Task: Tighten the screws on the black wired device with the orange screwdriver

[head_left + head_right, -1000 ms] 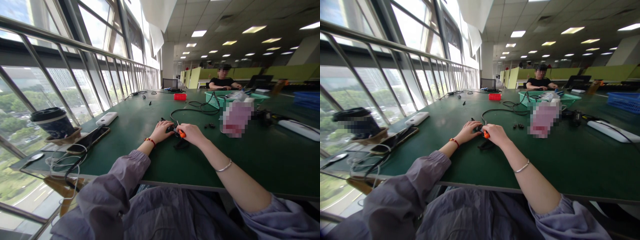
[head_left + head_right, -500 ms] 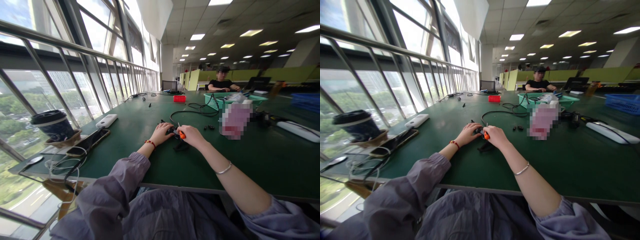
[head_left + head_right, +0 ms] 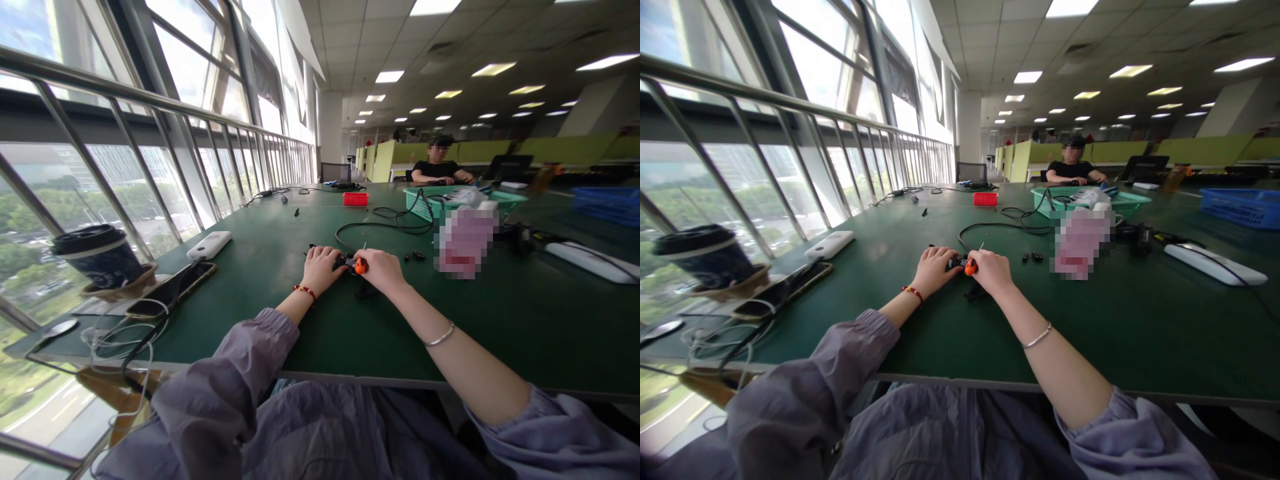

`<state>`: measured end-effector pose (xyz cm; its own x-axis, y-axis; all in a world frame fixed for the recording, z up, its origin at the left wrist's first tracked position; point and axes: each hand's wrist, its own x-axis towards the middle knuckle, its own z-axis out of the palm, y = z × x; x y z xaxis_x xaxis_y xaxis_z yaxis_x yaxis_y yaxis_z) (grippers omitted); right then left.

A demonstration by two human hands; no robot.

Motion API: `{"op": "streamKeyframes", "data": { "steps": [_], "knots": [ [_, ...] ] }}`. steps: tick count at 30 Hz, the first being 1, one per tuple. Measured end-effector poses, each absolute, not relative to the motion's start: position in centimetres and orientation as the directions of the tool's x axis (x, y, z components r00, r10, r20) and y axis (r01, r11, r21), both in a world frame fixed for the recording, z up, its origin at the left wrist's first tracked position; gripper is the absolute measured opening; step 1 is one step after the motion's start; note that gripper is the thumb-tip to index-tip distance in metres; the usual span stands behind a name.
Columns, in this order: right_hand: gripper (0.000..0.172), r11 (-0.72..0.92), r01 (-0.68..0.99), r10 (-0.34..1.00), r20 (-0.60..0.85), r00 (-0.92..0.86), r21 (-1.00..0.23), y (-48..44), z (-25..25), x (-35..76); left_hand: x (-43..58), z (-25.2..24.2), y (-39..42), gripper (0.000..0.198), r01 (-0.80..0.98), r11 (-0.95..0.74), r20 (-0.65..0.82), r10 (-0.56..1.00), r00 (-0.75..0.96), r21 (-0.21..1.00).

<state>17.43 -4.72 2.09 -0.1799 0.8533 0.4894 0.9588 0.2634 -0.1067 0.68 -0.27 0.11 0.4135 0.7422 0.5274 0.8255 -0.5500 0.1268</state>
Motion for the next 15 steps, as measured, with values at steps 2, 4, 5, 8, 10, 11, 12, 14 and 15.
{"op": "streamKeyframes", "data": {
  "steps": [2,4,5,8,10,11,12,14,15],
  "knots": [
    [0.015,0.259,0.958,0.852,0.495,-0.168,-0.121,-4.5,1.9,17.6,0.7,0.1,-0.3,0.03,0.826,-0.549,0.528,0.742,0.412,0.128],
    [0.012,0.263,0.954,0.85,0.503,-0.157,-0.145,-4.3,1.8,17.7,0.7,0.1,-0.3,0.03,0.828,-0.548,0.528,0.741,0.415,0.118],
    [0.011,0.266,0.949,0.846,0.513,-0.145,-0.169,-4.3,1.8,17.7,0.7,0.1,-0.4,0.031,0.831,-0.546,0.529,0.739,0.417,0.107],
    [0.02,0.277,0.914,0.823,0.564,-0.067,-0.295,-4.4,1.9,17.5,0.8,0.2,-0.4,0.03,0.838,-0.542,0.525,0.732,0.435,0.061],
    [0.026,0.292,0.871,0.804,0.594,0.0,-0.396,-4.6,2.2,17.6,1.0,0.3,-0.4,0.029,0.844,-0.535,0.523,0.731,0.439,0.04],
    [0.029,0.3,0.846,0.794,0.606,0.034,-0.441,-4.7,2.4,17.7,1.1,0.3,-0.5,0.029,0.848,-0.53,0.524,0.731,0.437,0.032],
    [0.032,0.308,0.822,0.78,0.622,0.071,-0.48,-4.7,2.6,17.9,1.2,0.3,-0.4,0.028,0.852,-0.524,0.527,0.73,0.434,0.023],
    [0.036,0.321,0.769,0.744,0.65,0.156,-0.553,-4.7,2.9,18.6,1.2,0.3,-0.4,0.028,0.858,-0.513,0.531,0.728,0.433,0.004],
    [0.037,0.335,0.74,0.728,0.659,0.19,-0.583,-4.7,3.1,19.0,1.2,0.2,-0.3,0.028,0.859,-0.512,0.53,0.727,0.436,-0.004]
  ]
}}
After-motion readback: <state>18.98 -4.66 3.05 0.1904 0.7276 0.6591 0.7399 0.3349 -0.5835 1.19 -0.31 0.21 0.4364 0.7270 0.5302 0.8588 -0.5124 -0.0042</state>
